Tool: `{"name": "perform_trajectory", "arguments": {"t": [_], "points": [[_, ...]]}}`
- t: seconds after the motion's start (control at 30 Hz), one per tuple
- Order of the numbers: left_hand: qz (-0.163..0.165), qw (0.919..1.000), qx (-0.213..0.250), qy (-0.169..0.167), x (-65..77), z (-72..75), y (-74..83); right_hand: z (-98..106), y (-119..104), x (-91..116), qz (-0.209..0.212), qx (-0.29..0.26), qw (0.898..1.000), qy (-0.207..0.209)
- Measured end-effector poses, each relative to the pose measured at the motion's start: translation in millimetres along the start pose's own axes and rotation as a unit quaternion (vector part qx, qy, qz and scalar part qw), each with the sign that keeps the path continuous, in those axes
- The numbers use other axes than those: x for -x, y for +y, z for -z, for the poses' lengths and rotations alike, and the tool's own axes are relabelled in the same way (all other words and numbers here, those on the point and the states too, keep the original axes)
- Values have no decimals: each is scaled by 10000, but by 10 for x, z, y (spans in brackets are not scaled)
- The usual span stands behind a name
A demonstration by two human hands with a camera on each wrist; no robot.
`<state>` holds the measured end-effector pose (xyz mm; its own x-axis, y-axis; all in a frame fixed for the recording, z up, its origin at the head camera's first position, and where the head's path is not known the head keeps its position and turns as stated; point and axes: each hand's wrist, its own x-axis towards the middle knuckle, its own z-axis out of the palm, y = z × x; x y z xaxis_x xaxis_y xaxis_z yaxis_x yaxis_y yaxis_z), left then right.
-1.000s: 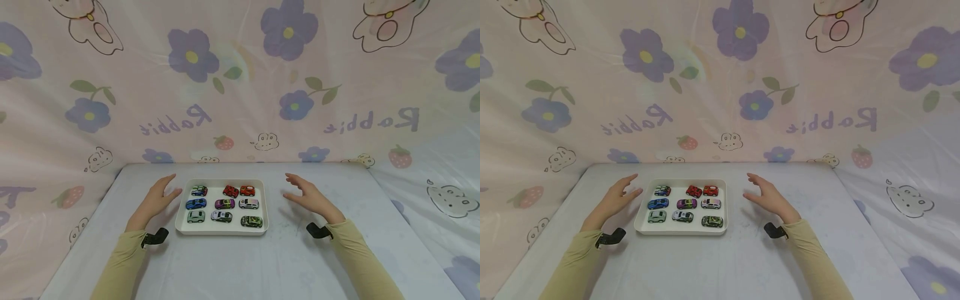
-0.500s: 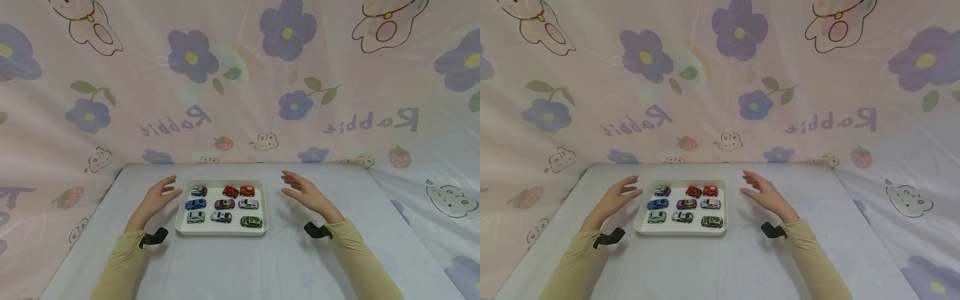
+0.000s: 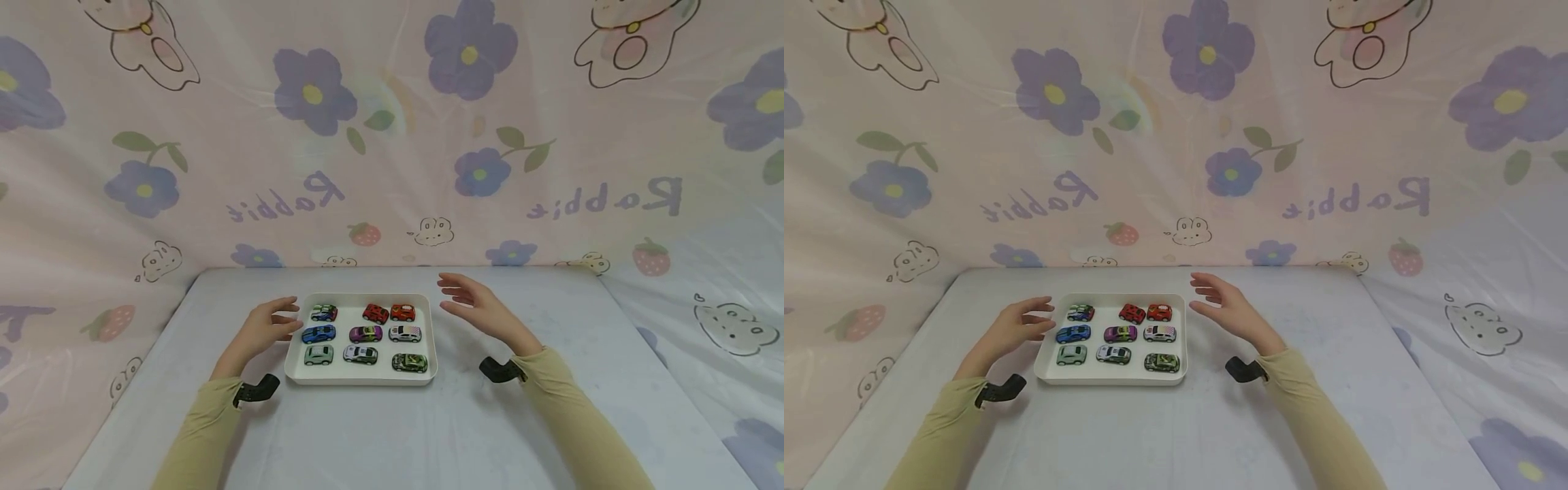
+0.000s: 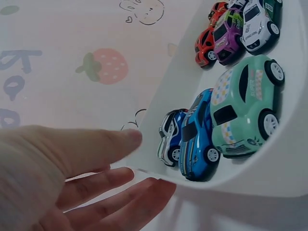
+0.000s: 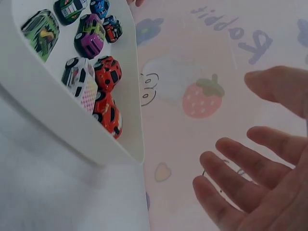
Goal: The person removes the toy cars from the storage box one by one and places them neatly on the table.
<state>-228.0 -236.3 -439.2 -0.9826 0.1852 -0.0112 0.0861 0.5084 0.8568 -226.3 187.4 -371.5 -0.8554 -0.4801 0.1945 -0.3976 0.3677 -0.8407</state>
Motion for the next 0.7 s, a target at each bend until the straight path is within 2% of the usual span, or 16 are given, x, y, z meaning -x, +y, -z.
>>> {"name": "perform_trajectory", "arguments": {"t": [0.3, 0.53, 0.7], "points": [[30, 9999, -143, 72, 9, -47, -21, -186, -96, -237, 249, -196, 9991, -275], [116, 9998, -182, 39, -12, -58, -57, -393, 212, -525, 517, -44, 9979, -383], [150, 9996, -245, 16, -31, -61, -82, -538, 207, -668, 575, -16, 9967, -564]]}}
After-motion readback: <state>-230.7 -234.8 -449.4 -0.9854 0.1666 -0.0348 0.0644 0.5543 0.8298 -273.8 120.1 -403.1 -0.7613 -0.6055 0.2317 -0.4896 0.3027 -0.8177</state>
